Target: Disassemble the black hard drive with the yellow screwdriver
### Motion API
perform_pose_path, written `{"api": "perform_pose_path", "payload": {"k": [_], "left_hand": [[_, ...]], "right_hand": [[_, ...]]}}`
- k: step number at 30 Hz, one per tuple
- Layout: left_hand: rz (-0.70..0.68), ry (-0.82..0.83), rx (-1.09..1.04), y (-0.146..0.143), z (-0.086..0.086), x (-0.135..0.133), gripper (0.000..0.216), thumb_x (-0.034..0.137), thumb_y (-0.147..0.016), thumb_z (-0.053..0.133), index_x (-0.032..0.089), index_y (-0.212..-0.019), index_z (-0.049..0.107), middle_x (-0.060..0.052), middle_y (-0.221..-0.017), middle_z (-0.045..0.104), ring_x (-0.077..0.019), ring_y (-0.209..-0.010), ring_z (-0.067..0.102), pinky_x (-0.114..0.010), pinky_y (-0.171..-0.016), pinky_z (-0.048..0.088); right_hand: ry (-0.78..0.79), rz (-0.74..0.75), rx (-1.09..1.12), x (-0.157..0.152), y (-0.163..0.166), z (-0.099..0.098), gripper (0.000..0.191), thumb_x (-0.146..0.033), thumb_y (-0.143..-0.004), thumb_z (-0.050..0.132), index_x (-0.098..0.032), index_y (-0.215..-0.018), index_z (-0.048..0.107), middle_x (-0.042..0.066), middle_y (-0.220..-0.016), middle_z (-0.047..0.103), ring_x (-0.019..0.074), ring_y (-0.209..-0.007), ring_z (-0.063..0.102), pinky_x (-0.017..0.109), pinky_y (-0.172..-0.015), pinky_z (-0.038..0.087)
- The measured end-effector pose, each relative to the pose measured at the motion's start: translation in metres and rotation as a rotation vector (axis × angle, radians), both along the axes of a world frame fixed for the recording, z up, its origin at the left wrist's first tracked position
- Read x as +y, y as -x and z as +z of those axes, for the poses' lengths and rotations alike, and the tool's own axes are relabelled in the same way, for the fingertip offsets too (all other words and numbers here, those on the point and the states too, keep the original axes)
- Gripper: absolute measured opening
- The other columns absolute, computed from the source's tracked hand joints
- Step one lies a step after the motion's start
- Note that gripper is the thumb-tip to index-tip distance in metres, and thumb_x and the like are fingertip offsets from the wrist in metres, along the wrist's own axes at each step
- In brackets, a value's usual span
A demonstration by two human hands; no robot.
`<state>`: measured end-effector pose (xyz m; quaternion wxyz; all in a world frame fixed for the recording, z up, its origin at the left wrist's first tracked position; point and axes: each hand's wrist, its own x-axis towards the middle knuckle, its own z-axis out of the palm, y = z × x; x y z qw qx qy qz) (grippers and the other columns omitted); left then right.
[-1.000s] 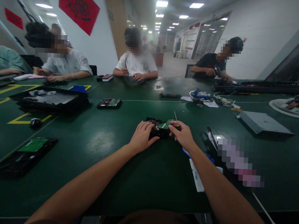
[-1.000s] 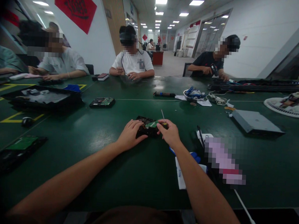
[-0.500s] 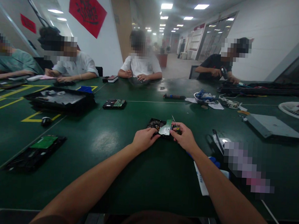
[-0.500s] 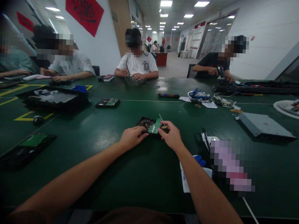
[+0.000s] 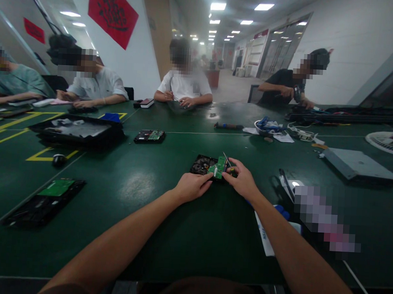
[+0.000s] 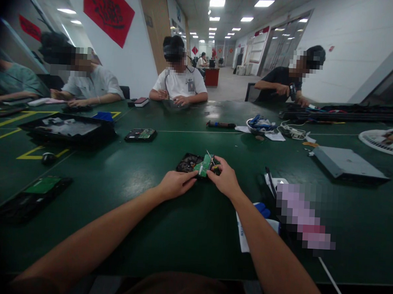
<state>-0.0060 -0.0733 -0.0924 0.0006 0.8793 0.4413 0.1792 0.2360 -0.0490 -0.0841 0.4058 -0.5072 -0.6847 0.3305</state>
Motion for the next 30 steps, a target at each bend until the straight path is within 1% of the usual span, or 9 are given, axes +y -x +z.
{"api": "perform_pose_path", "payload": {"k": [2, 4, 9, 12, 16, 19, 23, 27, 30], "left_hand": [[-0.019, -0.013, 0.002, 0.000, -0.001, 0.000, 0.047, 0.044, -0.103, 0.041, 0.026, -0.143, 0.058, -0.007, -0.109, 0.078, -0.0224, -0.088, 0.075, -0.034, -0.074, 0.057], [-0.036, -0.033, 0.002, 0.000, -0.003, 0.000, 0.047, 0.044, -0.103, 0.041, 0.026, -0.144, 0.058, -0.007, -0.107, 0.078, -0.0219, -0.087, 0.075, -0.033, -0.072, 0.056], [-0.059, -0.065, -0.001, -0.002, -0.005, 0.001, 0.046, 0.042, -0.103, 0.042, 0.026, -0.143, 0.059, -0.006, -0.104, 0.079, -0.0203, -0.085, 0.074, -0.030, -0.070, 0.055], [-0.067, -0.063, 0.004, -0.004, -0.003, 0.000, 0.045, 0.043, -0.104, 0.041, 0.026, -0.141, 0.060, -0.006, -0.105, 0.079, -0.0202, -0.083, 0.074, -0.030, -0.068, 0.054], [-0.086, -0.045, 0.032, -0.006, 0.002, -0.003, 0.046, 0.043, -0.104, 0.040, 0.025, -0.140, 0.061, -0.007, -0.104, 0.079, -0.0207, -0.083, 0.074, -0.031, -0.067, 0.053], [-0.094, -0.037, 0.030, -0.006, 0.003, -0.005, 0.046, 0.042, -0.104, 0.040, 0.024, -0.140, 0.060, -0.007, -0.107, 0.079, -0.0210, -0.083, 0.074, -0.031, -0.068, 0.054], [-0.103, -0.036, 0.028, -0.006, 0.004, -0.004, 0.045, 0.041, -0.104, 0.040, 0.024, -0.141, 0.060, -0.007, -0.107, 0.078, -0.0212, -0.084, 0.074, -0.032, -0.068, 0.054], [-0.103, -0.028, 0.026, -0.006, 0.005, -0.004, 0.044, 0.040, -0.103, 0.042, 0.024, -0.140, 0.060, -0.007, -0.107, 0.078, -0.0213, -0.086, 0.075, -0.032, -0.070, 0.055], [-0.104, -0.017, 0.026, -0.006, 0.006, -0.003, 0.044, 0.040, -0.103, 0.042, 0.024, -0.141, 0.059, -0.007, -0.107, 0.078, -0.0211, -0.087, 0.075, -0.032, -0.072, 0.056]], "right_hand": [[-0.029, 0.003, -0.018, 0.002, -0.002, -0.004, 0.070, -0.035, -0.082, 0.073, -0.019, -0.146, 0.049, 0.005, -0.098, 0.072, 0.0202, -0.085, 0.068, 0.037, -0.083, 0.053], [-0.036, 0.006, -0.018, 0.004, -0.003, -0.007, 0.073, -0.035, -0.082, 0.073, -0.018, -0.148, 0.045, 0.005, -0.096, 0.073, 0.0208, -0.086, 0.068, 0.038, -0.085, 0.052], [-0.022, 0.002, -0.011, 0.007, -0.003, -0.013, 0.085, -0.034, -0.082, 0.074, -0.018, -0.156, 0.034, 0.004, -0.093, 0.072, 0.0205, -0.081, 0.067, 0.036, -0.080, 0.052], [0.003, 0.001, -0.023, 0.006, -0.002, -0.011, 0.084, -0.032, -0.083, 0.072, -0.020, -0.157, 0.034, 0.003, -0.094, 0.072, 0.0191, -0.078, 0.066, 0.034, -0.078, 0.051], [-0.007, 0.032, -0.069, 0.003, -0.003, -0.004, 0.082, -0.032, -0.086, 0.070, -0.024, -0.158, 0.032, 0.002, -0.097, 0.071, 0.0180, -0.081, 0.066, 0.033, -0.081, 0.050], [-0.037, -0.023, -0.160, 0.002, -0.003, -0.001, 0.077, -0.039, -0.088, 0.069, -0.025, -0.157, 0.038, 0.002, -0.097, 0.070, 0.0184, -0.083, 0.065, 0.034, -0.082, 0.049], [-0.040, -0.105, -0.279, 0.007, -0.002, -0.003, 0.071, -0.046, -0.089, 0.067, -0.022, -0.153, 0.046, 0.003, -0.094, 0.070, 0.0186, -0.081, 0.064, 0.033, -0.079, 0.049], [-0.092, -0.179, -0.334, 0.014, 0.001, -0.008, 0.062, -0.044, -0.091, 0.066, -0.016, -0.145, 0.056, 0.005, -0.092, 0.072, 0.0195, -0.081, 0.065, 0.032, -0.078, 0.049], [-0.087, -0.211, -0.375, 0.016, 0.004, -0.009, 0.055, -0.042, -0.092, 0.065, -0.015, -0.140, 0.061, 0.008, -0.099, 0.074, 0.0214, -0.087, 0.068, 0.032, -0.082, 0.050]]}}
